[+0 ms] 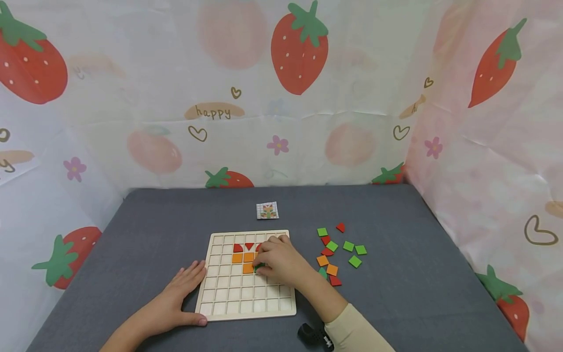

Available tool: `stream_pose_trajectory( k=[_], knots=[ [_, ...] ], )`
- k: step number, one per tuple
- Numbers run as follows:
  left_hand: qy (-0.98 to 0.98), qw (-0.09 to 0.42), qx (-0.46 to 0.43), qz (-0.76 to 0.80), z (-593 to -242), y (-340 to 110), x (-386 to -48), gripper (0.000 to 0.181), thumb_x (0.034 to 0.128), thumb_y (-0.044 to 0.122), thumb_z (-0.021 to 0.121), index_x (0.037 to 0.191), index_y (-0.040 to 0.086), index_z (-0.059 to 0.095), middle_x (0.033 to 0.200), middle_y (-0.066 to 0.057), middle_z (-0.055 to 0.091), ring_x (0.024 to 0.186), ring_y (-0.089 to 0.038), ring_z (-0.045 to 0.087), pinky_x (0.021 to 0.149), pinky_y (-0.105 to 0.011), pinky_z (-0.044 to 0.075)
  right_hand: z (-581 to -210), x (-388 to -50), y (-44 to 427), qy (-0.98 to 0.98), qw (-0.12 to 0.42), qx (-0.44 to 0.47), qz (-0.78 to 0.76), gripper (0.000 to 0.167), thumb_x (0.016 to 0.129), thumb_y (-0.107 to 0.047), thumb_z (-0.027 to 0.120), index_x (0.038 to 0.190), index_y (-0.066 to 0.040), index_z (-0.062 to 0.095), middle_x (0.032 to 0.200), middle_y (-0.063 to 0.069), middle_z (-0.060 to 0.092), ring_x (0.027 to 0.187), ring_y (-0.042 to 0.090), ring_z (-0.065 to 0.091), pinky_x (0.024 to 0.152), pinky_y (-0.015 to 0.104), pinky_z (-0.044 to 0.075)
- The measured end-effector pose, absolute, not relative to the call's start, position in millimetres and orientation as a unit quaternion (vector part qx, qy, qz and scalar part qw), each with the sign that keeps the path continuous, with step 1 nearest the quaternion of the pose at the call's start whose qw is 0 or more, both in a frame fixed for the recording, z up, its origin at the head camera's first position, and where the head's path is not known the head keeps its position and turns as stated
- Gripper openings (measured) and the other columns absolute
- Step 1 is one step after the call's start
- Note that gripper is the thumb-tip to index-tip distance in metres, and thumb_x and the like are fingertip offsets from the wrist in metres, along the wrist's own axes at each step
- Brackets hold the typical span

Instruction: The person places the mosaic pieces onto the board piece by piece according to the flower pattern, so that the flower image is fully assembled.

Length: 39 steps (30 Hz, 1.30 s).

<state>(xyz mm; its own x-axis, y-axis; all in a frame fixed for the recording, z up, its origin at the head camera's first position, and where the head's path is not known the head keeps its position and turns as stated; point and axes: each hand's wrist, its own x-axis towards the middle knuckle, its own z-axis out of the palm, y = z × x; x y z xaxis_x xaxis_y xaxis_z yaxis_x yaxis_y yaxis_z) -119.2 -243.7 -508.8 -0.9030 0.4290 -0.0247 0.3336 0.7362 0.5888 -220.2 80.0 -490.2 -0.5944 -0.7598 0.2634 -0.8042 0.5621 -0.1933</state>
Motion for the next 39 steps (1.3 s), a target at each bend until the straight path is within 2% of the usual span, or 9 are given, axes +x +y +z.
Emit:
stream_pose_trajectory(
  k=[17,23,26,30,33,39],
  knots=[
    [0.928,0.085,0.202,0.301,-508.2,-243.1,-120.8,0.127,0.0684,0.072,0.08,0.161,0.001,0.028,0.17,-0.012,0.02,0.159,-0.033,0.01,0.115,-0.006,-0.017,-487.0,-217.2,81.0,-0.878,0.076,0.449,0.148,0.018,0.089,-0.023,0.082,0.105,-0.03,0.081,0.103,-0.013,0.069,0.102,0.011,0.056,0.09,0.036,0.041],
    [0.929,0.095,0.191,0.304,-507.5,-241.5,-119.7,0.128,0.0677,0.073,0.08,0.161,0.003,0.027,0.17,-0.012,0.02,0.159,-0.032,0.009,0.119,-0.012,-0.015,-484.5,-218.2,84.8,-0.875,0.071,0.451,0.159,0.017,0.09,-0.022,0.081,0.105,-0.03,0.08,0.104,-0.015,0.069,0.102,0.009,0.056,0.088,0.035,0.041],
    [0.929,0.095,0.189,0.304,-507.6,-241.2,-119.4,0.128,0.0679,0.073,0.079,0.162,0.004,0.027,0.17,-0.012,0.02,0.159,-0.032,0.009,0.12,-0.014,-0.014,-478.6,-219.7,89.2,-0.875,0.068,0.449,0.168,0.017,0.09,-0.021,0.081,0.105,-0.029,0.08,0.105,-0.014,0.069,0.103,0.01,0.056,0.085,0.034,0.04],
    [0.929,0.094,0.191,0.303,-508.5,-241.6,-119.6,0.128,0.068,0.073,0.08,0.162,0.003,0.027,0.17,-0.012,0.02,0.159,-0.032,0.009,0.117,-0.009,-0.016,-465.7,-222.4,98.0,-0.877,0.071,0.444,0.171,0.017,0.091,-0.019,0.08,0.107,-0.024,0.08,0.11,-0.01,0.07,0.105,0.013,0.058,0.089,0.039,0.044],
    [0.93,0.092,0.193,0.3,-509.5,-242.5,-119.6,0.128,0.068,0.073,0.079,0.162,0.003,0.027,0.17,-0.012,0.019,0.159,-0.032,0.009,0.115,-0.007,-0.017,-454.2,-224.8,106.5,-0.879,0.08,0.437,0.175,0.019,0.091,-0.018,0.08,0.109,-0.023,0.08,0.112,-0.008,0.07,0.107,0.015,0.058,0.093,0.043,0.045],
    [0.93,0.086,0.195,0.298,-509.8,-242.7,-119.4,0.128,0.0682,0.074,0.079,0.162,0.004,0.027,0.17,-0.011,0.019,0.159,-0.032,0.01,0.115,-0.007,-0.017,-432.2,-228.3,130.9,-0.88,0.11,0.423,0.187,0.023,0.088,-0.014,0.082,0.11,-0.023,0.079,0.114,-0.007,0.07,0.106,0.016,0.057,0.092,0.045,0.045]
  ],
)
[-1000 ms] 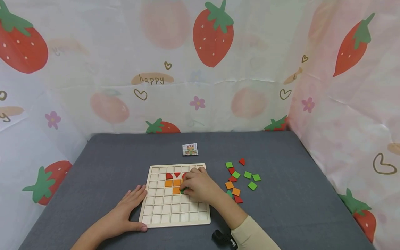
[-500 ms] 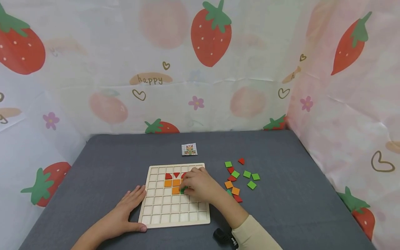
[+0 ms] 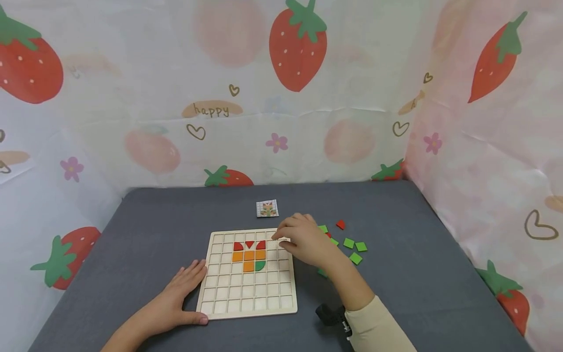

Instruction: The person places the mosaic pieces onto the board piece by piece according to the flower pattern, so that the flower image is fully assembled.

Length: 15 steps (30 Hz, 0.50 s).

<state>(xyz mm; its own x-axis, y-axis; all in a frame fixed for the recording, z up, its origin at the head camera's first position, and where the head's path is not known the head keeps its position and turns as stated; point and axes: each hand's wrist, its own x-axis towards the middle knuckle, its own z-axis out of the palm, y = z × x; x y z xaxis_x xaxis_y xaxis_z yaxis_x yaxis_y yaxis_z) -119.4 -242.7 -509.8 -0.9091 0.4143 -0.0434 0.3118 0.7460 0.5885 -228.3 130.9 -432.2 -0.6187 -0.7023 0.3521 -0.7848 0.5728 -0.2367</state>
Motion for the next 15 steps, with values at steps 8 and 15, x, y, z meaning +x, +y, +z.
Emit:
stream_pose_trajectory(
  k=[8,15],
  knots=[
    [0.931,0.079,0.203,0.293,-511.0,-243.3,-118.9,0.127,0.0687,0.074,0.078,0.161,0.002,0.028,0.169,-0.012,0.022,0.159,-0.032,0.011,0.116,-0.008,-0.017,-411.6,-227.8,162.9,-0.898,0.11,0.38,0.192,0.025,0.089,-0.015,0.082,0.113,-0.023,0.078,0.114,-0.005,0.07,0.11,0.021,0.058,0.095,0.048,0.046],
    [0.93,0.084,0.199,0.299,-511.7,-243.0,-119.5,0.127,0.0686,0.074,0.078,0.161,0.003,0.028,0.17,-0.012,0.02,0.159,-0.032,0.01,0.116,-0.007,-0.017,-421.1,-221.1,195.1,-0.902,0.091,0.383,0.178,0.026,0.087,-0.014,0.083,0.112,-0.021,0.078,0.114,-0.004,0.07,0.106,0.02,0.058,0.093,0.046,0.047]
  ],
)
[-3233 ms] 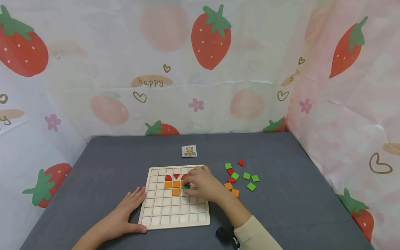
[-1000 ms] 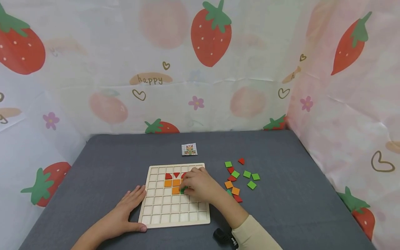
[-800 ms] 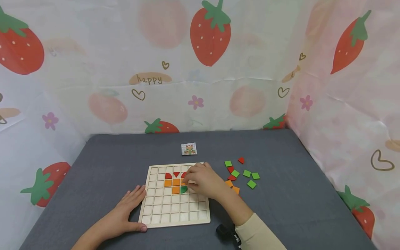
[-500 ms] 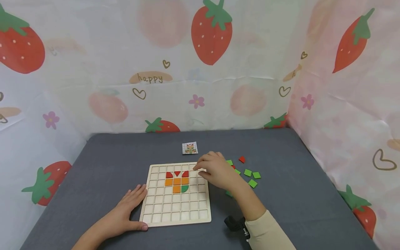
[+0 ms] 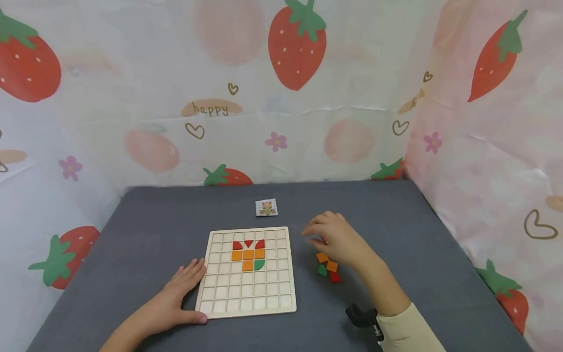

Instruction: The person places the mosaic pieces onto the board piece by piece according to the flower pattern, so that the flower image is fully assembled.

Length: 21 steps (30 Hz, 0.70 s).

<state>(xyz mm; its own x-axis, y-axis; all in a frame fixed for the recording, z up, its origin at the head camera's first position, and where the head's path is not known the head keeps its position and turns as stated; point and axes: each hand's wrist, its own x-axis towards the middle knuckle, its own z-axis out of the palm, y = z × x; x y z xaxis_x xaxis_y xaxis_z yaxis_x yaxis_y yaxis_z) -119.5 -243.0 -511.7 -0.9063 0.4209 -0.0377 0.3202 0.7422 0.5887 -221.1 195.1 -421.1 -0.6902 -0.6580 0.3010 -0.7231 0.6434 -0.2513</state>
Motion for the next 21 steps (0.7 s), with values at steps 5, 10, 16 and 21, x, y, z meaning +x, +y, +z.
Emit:
stream_pose_trajectory(
  k=[5,10,16,21],
  knots=[
    [0.929,0.09,0.198,0.3,-510.4,-243.7,-120.5,0.127,0.0692,0.074,0.078,0.162,0.003,0.027,0.17,-0.011,0.019,0.159,-0.032,0.008,0.118,-0.011,-0.016,-436.9,-216.1,210.5,-0.881,0.088,0.428,0.18,0.026,0.083,-0.012,0.086,0.107,-0.018,0.079,0.111,-0.007,0.071,0.101,0.016,0.058,0.087,0.043,0.048],
    [0.928,0.09,0.199,0.301,-508.6,-242.1,-122.0,0.127,0.0692,0.073,0.078,0.161,0.003,0.027,0.17,-0.011,0.02,0.159,-0.032,0.008,0.116,-0.008,-0.016,-449.6,-210.4,218.4,-0.878,0.058,0.436,0.187,0.025,0.084,-0.013,0.085,0.109,-0.017,0.079,0.113,-0.01,0.07,0.106,0.014,0.059,0.091,0.047,0.048],
    [0.926,0.079,0.21,0.304,-508.5,-241.4,-121.9,0.126,0.0702,0.072,0.079,0.161,0.001,0.028,0.17,-0.012,0.02,0.159,-0.034,0.01,0.115,-0.007,-0.016,-464.3,-203.4,223.1,-0.89,0.015,0.406,0.208,0.026,0.086,-0.013,0.083,0.111,-0.02,0.079,0.118,-0.013,0.068,0.108,0.011,0.055,0.095,0.047,0.047],
    [0.925,0.078,0.212,0.306,-509.3,-243.3,-120.6,0.125,0.0702,0.072,0.078,0.16,0.0,0.03,0.17,-0.014,0.019,0.158,-0.037,0.011,0.114,-0.006,-0.017,-473.9,-202.5,224.1,-0.891,-0.003,0.399,0.219,0.028,0.087,-0.013,0.082,0.114,-0.022,0.077,0.119,-0.014,0.067,0.11,0.011,0.054,0.094,0.04,0.048]
  ],
)
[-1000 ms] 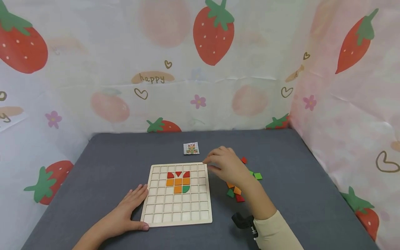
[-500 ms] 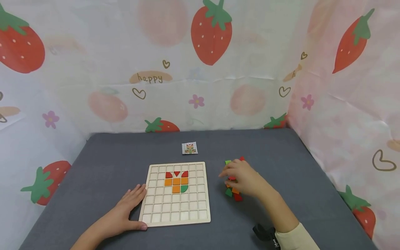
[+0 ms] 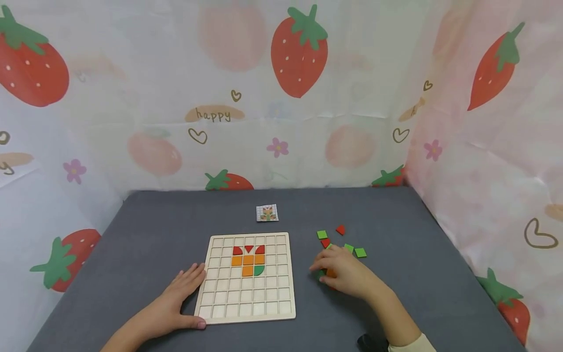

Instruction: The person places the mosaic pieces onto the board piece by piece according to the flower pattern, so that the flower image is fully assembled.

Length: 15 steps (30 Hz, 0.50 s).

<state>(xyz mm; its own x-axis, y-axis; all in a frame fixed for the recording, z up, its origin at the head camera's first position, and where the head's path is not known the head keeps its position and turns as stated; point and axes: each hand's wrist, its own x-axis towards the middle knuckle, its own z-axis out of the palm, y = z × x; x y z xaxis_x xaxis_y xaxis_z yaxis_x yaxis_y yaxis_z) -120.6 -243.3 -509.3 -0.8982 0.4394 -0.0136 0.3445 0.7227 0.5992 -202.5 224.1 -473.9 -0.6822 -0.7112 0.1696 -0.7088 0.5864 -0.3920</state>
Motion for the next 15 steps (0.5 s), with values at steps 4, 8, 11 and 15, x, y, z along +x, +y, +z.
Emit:
stream_pose_trajectory(
  k=[4,8,11,15],
  knots=[
    [0.925,0.08,0.209,0.306,-510.5,-244.1,-120.4,0.125,0.0699,0.073,0.078,0.16,0.001,0.029,0.17,-0.012,0.019,0.158,-0.035,0.01,0.115,-0.006,-0.016,-479.0,-202.0,224.9,0.89,0.001,-0.399,-0.219,0.031,0.085,-0.013,0.083,0.114,-0.021,0.077,0.119,-0.012,0.067,0.11,0.013,0.055,0.094,0.041,0.049],
    [0.926,0.084,0.205,0.305,-511.1,-243.3,-120.7,0.126,0.0696,0.073,0.078,0.161,0.002,0.028,0.17,-0.011,0.019,0.159,-0.034,0.01,0.115,-0.006,-0.017,-480.8,-201.1,226.8,0.894,0.01,-0.393,-0.216,0.033,0.085,-0.012,0.083,0.117,-0.021,0.077,0.123,-0.006,0.069,0.113,0.018,0.057,0.098,0.049,0.047],
    [0.927,0.083,0.204,0.303,-511.2,-243.2,-120.8,0.126,0.0692,0.074,0.078,0.161,0.002,0.028,0.17,-0.011,0.02,0.159,-0.034,0.01,0.115,-0.006,-0.016,-482.8,-200.3,227.7,0.898,0.016,-0.385,-0.214,0.033,0.087,-0.011,0.082,0.118,-0.021,0.076,0.125,-0.002,0.069,0.115,0.02,0.057,0.098,0.052,0.046],
    [0.928,0.081,0.203,0.301,-511.3,-243.3,-120.7,0.127,0.0687,0.074,0.078,0.161,0.003,0.029,0.17,-0.011,0.022,0.159,-0.034,0.011,0.116,-0.006,-0.016,-486.0,-199.5,227.8,0.9,0.012,-0.379,-0.215,0.033,0.087,-0.013,0.082,0.119,-0.022,0.076,0.126,-0.003,0.069,0.115,0.019,0.057,0.097,0.05,0.046]
  ],
)
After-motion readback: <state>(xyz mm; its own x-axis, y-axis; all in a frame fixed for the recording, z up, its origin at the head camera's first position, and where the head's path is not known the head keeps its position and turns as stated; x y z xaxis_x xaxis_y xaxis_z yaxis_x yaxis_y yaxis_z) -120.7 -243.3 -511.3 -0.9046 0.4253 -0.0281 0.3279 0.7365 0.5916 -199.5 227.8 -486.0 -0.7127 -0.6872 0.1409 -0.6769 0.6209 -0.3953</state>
